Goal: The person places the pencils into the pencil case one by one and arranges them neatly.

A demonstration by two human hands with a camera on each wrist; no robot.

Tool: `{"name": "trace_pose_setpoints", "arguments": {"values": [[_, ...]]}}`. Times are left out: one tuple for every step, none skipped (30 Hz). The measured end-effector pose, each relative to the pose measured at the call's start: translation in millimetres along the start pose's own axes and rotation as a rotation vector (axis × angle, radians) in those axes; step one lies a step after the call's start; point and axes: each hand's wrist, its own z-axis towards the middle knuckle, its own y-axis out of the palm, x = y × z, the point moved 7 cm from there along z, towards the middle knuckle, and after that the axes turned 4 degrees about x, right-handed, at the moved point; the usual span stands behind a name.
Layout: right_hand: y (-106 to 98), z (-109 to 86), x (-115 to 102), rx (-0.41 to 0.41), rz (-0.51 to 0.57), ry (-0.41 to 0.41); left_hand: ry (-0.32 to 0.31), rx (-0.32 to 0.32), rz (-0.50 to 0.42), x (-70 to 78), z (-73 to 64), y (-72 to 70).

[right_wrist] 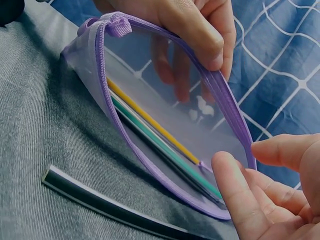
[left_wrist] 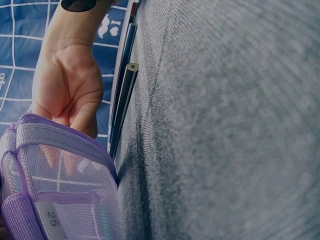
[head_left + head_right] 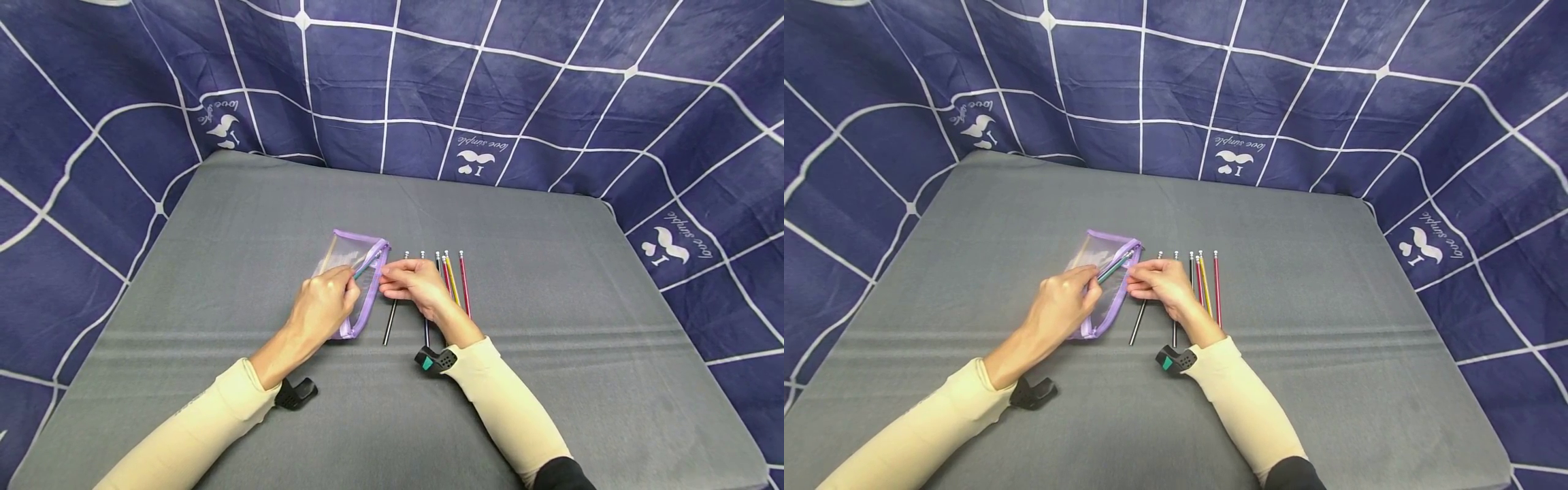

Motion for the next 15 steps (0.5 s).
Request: {"name": "trace_pose_setpoints", "arguments": {"values": [[-1,-0.2,0,0.002,-0.001,0.002,0.0,0.001,0.001,-0.1,0.1,0.1],[-2,-0.4,0,0.004,0.0,0.003,0.0,0.002,0.001,0.0,0.1,0.1],[-3,-0.6,0,0.006,0.0,0.003,0.0,0.002,0.002,0.1,0.2,0.1],[-4,-0.8,0,0.01,-0.002,0.003,0.0,0.002,0.002,0.1,0.2,0.1],[-5,-1.2,0,0.013,-0.003,0.003,0.0,0.001,0.002,0.2,0.2,0.0],[-7,-1.7,0,0.017,-0.006,0.0,-0.001,0.001,0.001,0.3,0.2,0.0],[-8,-2.3,0,0.021,-0.006,-0.001,-0.003,0.001,0.0,0.2,0.1,0.0],[-9,-2.9,-1,0.022,-0.006,-0.003,-0.003,0.0,0.0,0.3,0.1,0.0],[-10,-3.6,-1,0.023,-0.007,-0.006,-0.004,0.0,-0.001,0.3,0.1,0.1],[-11,-4.1,-2,0.025,-0.005,-0.006,-0.004,0.001,-0.002,0.2,0.1,0.0],[-12,-4.4,-2,0.026,-0.003,-0.01,-0.004,0.001,-0.002,0.2,0.1,0.0],[-13,-4.9,-2,0.027,-0.003,-0.014,-0.003,0.002,-0.002,0.1,0.2,0.0],[-15,-5.3,-3,0.029,-0.005,-0.016,-0.002,0.003,-0.002,0.1,0.2,0.0],[-16,-5.7,-3,0.03,-0.01,-0.019,-0.001,0.004,-0.002,0.1,0.2,-0.1],[-17,-6.0,-3,0.031,-0.015,-0.019,-0.001,0.006,-0.002,0.0,0.2,-0.2]]}}
